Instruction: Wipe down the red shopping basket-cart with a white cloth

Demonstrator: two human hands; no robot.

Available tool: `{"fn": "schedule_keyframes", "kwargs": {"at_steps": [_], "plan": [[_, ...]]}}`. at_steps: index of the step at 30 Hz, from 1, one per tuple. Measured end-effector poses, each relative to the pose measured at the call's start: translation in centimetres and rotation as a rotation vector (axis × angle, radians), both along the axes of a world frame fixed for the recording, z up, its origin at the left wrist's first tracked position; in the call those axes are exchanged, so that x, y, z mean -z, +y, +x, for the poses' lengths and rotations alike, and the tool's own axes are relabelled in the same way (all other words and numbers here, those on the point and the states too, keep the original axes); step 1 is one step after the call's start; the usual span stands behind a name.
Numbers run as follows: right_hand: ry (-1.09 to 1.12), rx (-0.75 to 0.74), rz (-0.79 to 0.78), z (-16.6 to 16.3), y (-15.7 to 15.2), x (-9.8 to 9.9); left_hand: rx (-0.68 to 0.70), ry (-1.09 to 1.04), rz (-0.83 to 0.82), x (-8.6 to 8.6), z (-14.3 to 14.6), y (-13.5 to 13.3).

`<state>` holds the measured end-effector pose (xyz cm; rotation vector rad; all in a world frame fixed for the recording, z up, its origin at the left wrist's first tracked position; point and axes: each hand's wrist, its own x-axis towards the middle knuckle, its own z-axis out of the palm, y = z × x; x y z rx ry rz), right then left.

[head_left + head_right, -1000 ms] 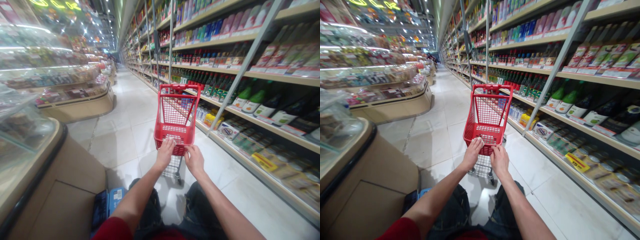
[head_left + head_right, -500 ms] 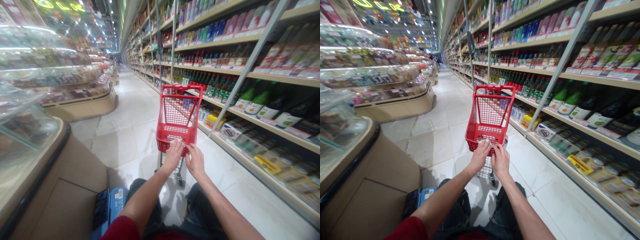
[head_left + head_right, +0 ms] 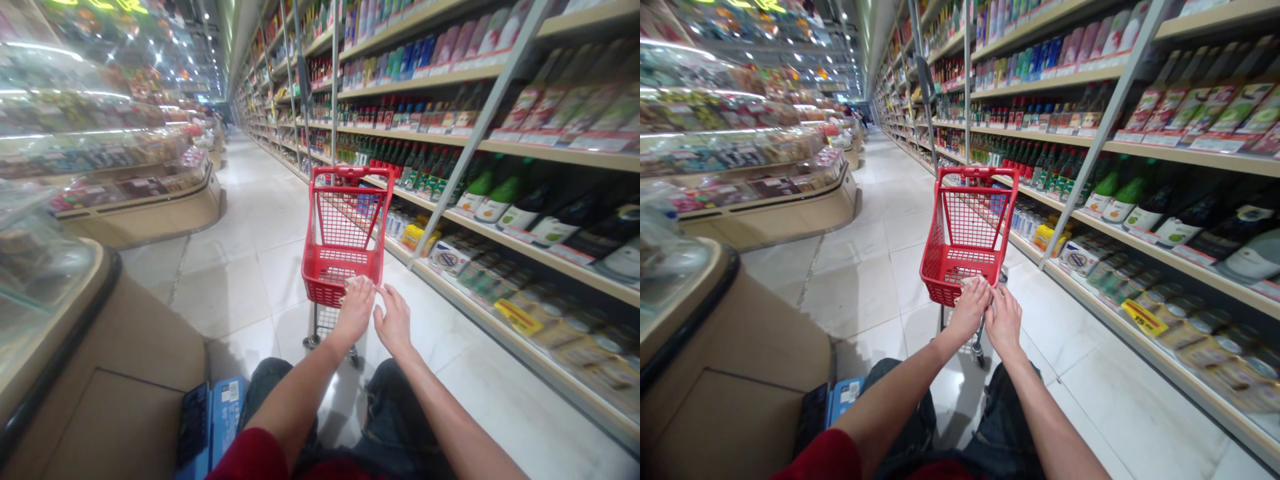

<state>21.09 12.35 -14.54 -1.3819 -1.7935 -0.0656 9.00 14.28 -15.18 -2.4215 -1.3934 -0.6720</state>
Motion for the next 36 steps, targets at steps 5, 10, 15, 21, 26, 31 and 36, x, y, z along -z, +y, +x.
{"fn": "schedule_keyframes", "kwargs": {"at_steps": [5,10,15,21,26,31,36], "plan": [[0.015,0.031,-0.009,0.7,0.0,0.7,-0.091,-0.012,0.013,-0.1,-4.3,0.3],[0.039,0.040,-0.023,0.6,0.0,0.9,-0.100,-0.031,0.019,-0.2,-3.7,0.7],[0.033,0.029,-0.012,0.8,0.0,0.3,0.064,0.062,-0.004,0.0,1.7,0.5],[0.026,0.030,-0.015,0.4,-0.1,0.4,-0.080,-0.020,0.025,-0.3,-6.2,0.6],[0.037,-0.043,-0.013,-1.6,0.1,0.4,-0.246,-0.099,0.006,-0.2,-11.0,0.8],[0.030,-0.097,0.024,-2.8,0.3,0.0,-0.105,-0.074,0.002,0.8,-5.2,0.3],[0.013,-0.101,0.000,-2.3,0.0,0.0,-0.039,-0.060,-0.001,0.7,-5.3,0.3]]}}
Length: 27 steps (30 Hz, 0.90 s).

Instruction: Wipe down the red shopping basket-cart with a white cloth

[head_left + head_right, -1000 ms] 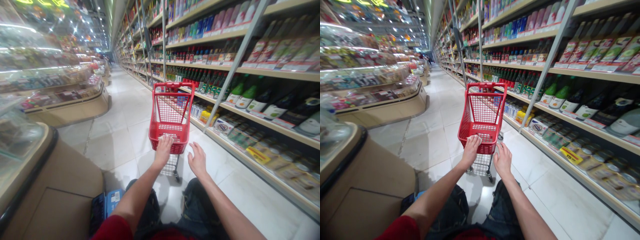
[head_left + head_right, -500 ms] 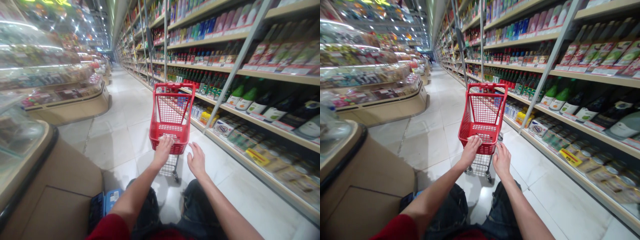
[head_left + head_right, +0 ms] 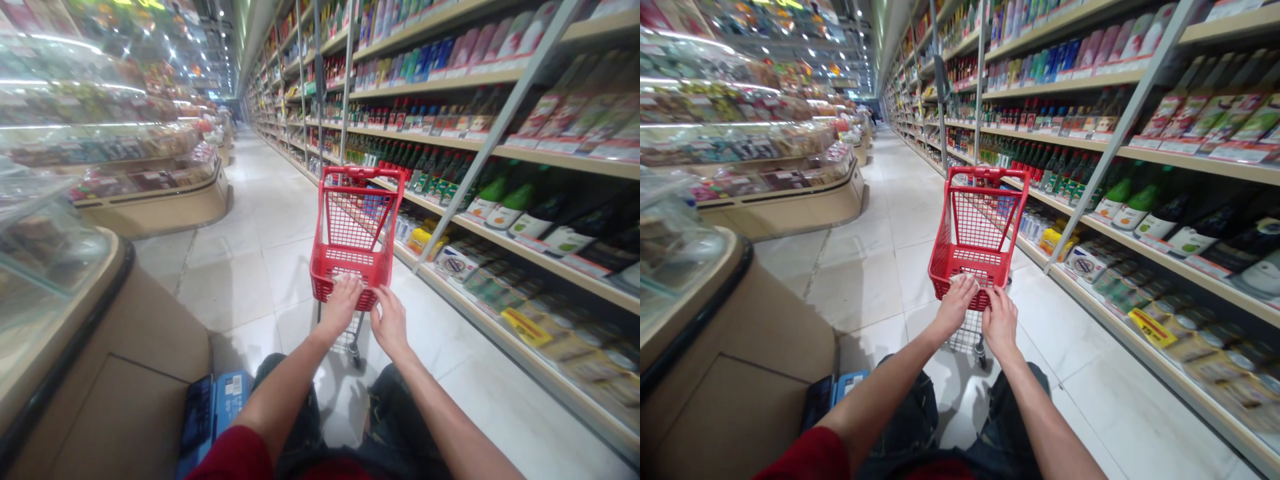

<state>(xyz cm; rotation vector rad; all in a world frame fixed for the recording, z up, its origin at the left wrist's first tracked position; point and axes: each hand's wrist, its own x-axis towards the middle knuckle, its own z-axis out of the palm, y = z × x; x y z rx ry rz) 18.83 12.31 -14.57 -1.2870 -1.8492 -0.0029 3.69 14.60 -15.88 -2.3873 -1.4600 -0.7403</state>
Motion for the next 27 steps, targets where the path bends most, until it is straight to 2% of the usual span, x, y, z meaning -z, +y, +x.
{"fn": "schedule_keyframes", "kwargs": {"at_steps": [5,7,10,13,17,20,22,24,27], "plan": [[0.008,-0.004,-0.022,0.1,-0.3,0.2,-0.213,-0.119,0.035,-0.4,-6.1,0.6],[0.004,-0.016,-0.018,-0.1,-0.4,0.1,-0.227,-0.144,0.048,-0.1,-6.6,0.7],[-0.015,-0.031,-0.018,-0.3,-0.6,0.0,-0.146,-0.147,0.072,0.9,-5.4,0.2],[-0.035,-0.029,-0.026,0.0,-1.4,0.7,-0.091,-0.180,0.143,2.6,-4.2,-0.5],[-0.069,-0.011,-0.034,1.0,-3.0,2.6,-0.075,-0.230,0.207,6.1,-3.9,-1.4],[-0.108,-0.032,-0.062,1.6,-3.8,3.3,-0.092,-0.208,0.085,8.7,-4.0,-2.2],[-0.101,-0.037,-0.080,1.7,-4.0,3.2,-0.069,-0.164,-0.025,9.5,-4.1,-2.9],[-0.078,-0.037,-0.088,1.6,-4.1,2.8,-0.033,-0.136,-0.054,9.3,-4.2,-3.6],[-0.048,-0.047,-0.090,1.0,-4.2,2.4,-0.003,-0.168,0.067,6.6,-4.0,-4.1]]}}
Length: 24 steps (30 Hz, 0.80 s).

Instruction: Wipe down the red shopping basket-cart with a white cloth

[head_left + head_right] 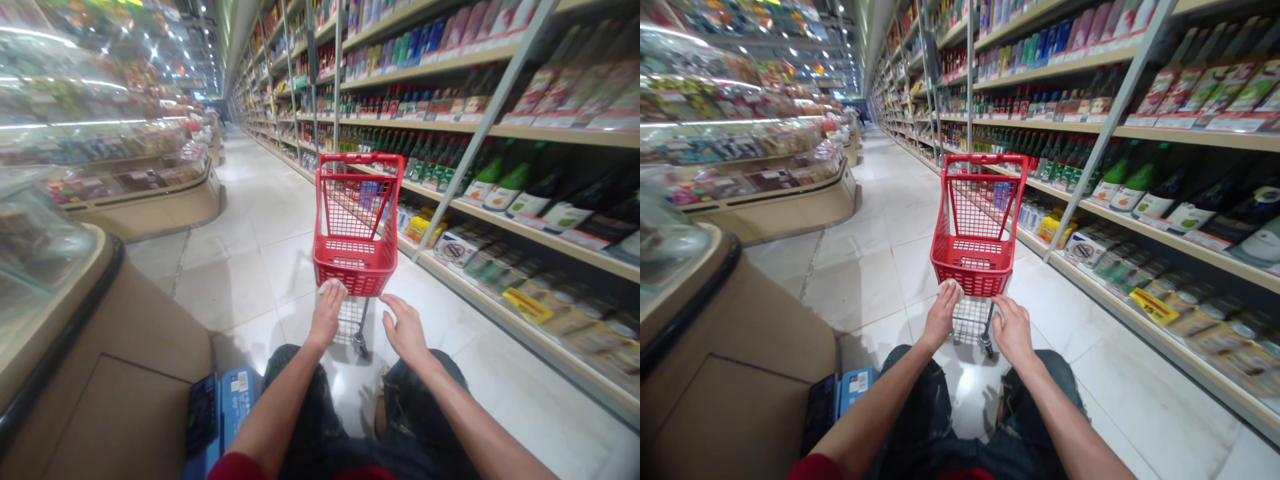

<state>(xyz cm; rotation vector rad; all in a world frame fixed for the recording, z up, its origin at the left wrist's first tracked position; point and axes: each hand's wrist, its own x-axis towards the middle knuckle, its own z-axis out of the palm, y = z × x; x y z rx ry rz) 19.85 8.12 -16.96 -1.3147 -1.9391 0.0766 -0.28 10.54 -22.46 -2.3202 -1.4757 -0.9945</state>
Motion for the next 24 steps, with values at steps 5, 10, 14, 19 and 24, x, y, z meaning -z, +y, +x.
{"fn": "schedule_keyframes", "kwargs": {"at_steps": [5,10,14,19,24], "plan": [[0.049,-0.013,0.001,-0.4,-0.1,-0.4,0.075,0.014,0.136,-4.5,2.3,1.9],[0.049,0.002,-0.035,0.9,-0.3,-0.6,0.148,0.190,-0.058,-1.1,3.1,1.9],[0.046,0.045,-0.069,2.2,-0.8,0.2,0.165,0.226,-0.117,0.3,3.2,0.3],[0.051,0.037,-0.102,2.5,-0.9,1.2,0.215,0.174,0.062,-4.4,5.8,1.4],[0.055,0.033,-0.093,2.6,-0.5,1.3,0.303,0.323,0.014,-3.8,6.7,3.4]]}}
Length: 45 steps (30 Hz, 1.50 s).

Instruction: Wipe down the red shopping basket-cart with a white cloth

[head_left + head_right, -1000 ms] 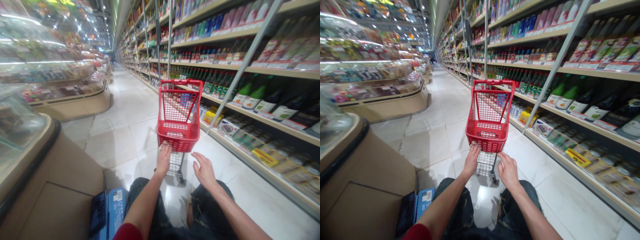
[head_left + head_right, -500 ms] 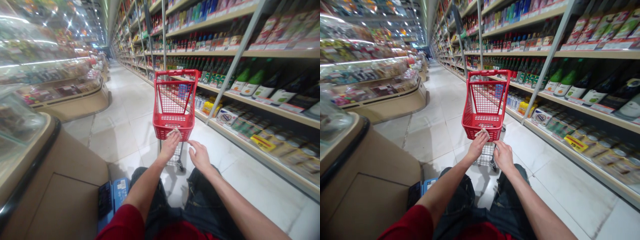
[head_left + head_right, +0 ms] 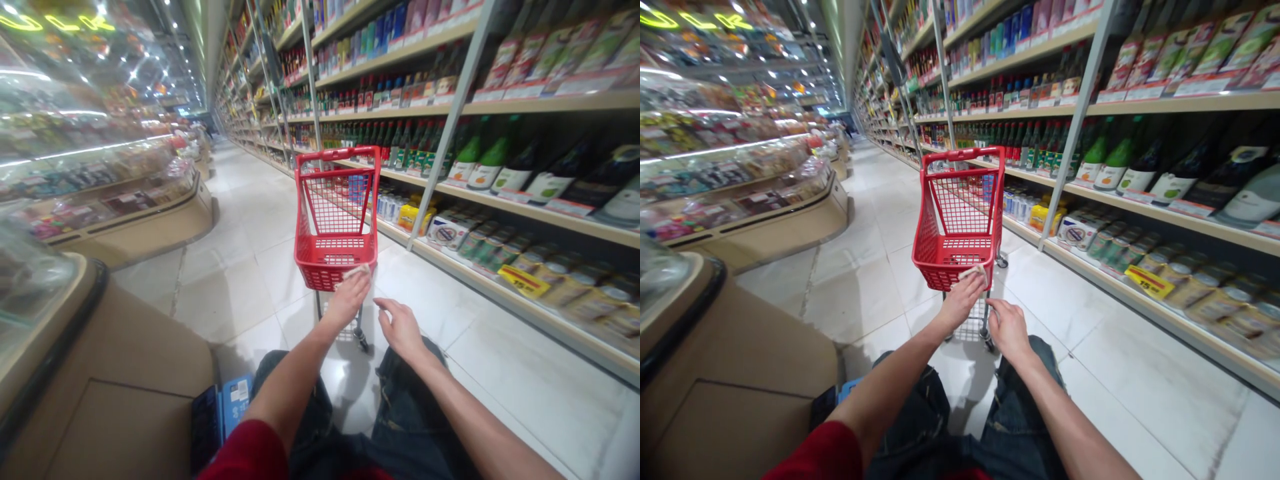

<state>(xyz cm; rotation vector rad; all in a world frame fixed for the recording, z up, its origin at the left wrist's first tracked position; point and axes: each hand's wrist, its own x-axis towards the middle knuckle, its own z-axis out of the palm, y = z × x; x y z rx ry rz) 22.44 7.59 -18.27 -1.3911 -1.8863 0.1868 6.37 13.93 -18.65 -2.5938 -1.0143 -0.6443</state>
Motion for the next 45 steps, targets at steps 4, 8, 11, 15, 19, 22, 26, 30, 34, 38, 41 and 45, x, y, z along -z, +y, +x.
{"fn": "schedule_keyframes", "kwargs": {"at_steps": [4,8,11,15,19,22,26,30,34,38,41,45], "plan": [[0.007,-0.012,-0.031,0.5,0.0,0.4,-0.017,0.138,-0.111,3.4,-0.9,-0.7],[0.035,-0.015,-0.060,0.6,0.0,0.9,0.046,0.164,-0.075,2.9,-1.0,-1.4],[0.038,-0.026,-0.068,0.3,0.3,1.0,0.077,0.115,0.008,0.8,-0.4,-0.5],[0.040,-0.046,-0.072,-0.1,0.5,0.9,0.081,0.131,0.000,1.2,-0.1,0.9],[0.028,-0.065,-0.067,-0.1,0.4,1.0,0.029,0.164,-0.081,4.1,-1.3,0.1],[0.019,-0.070,-0.060,0.0,0.2,0.8,0.040,0.097,-0.054,3.9,-2.6,-1.4],[0.053,-0.025,0.070,-0.6,0.9,-0.6,-0.004,-0.120,0.044,0.0,-3.4,-2.3],[0.089,0.024,0.218,-2.2,2.9,-2.5,-0.138,-0.230,0.093,-2.6,-2.2,-0.9],[-0.050,0.043,0.218,-3.8,4.8,-3.4,-0.171,-0.156,0.033,-2.0,-2.1,0.3],[-0.218,0.062,0.161,-4.4,5.8,-3.1,-0.290,-0.189,0.047,-1.4,-5.6,0.5],[-0.245,0.059,0.139,-4.6,6.0,-2.7,-0.409,-0.226,0.063,-1.7,-7.7,0.7],[-0.254,0.072,0.115,-4.7,6.0,-2.7,-0.331,-0.162,0.040,-2.4,-5.5,0.7]]}}
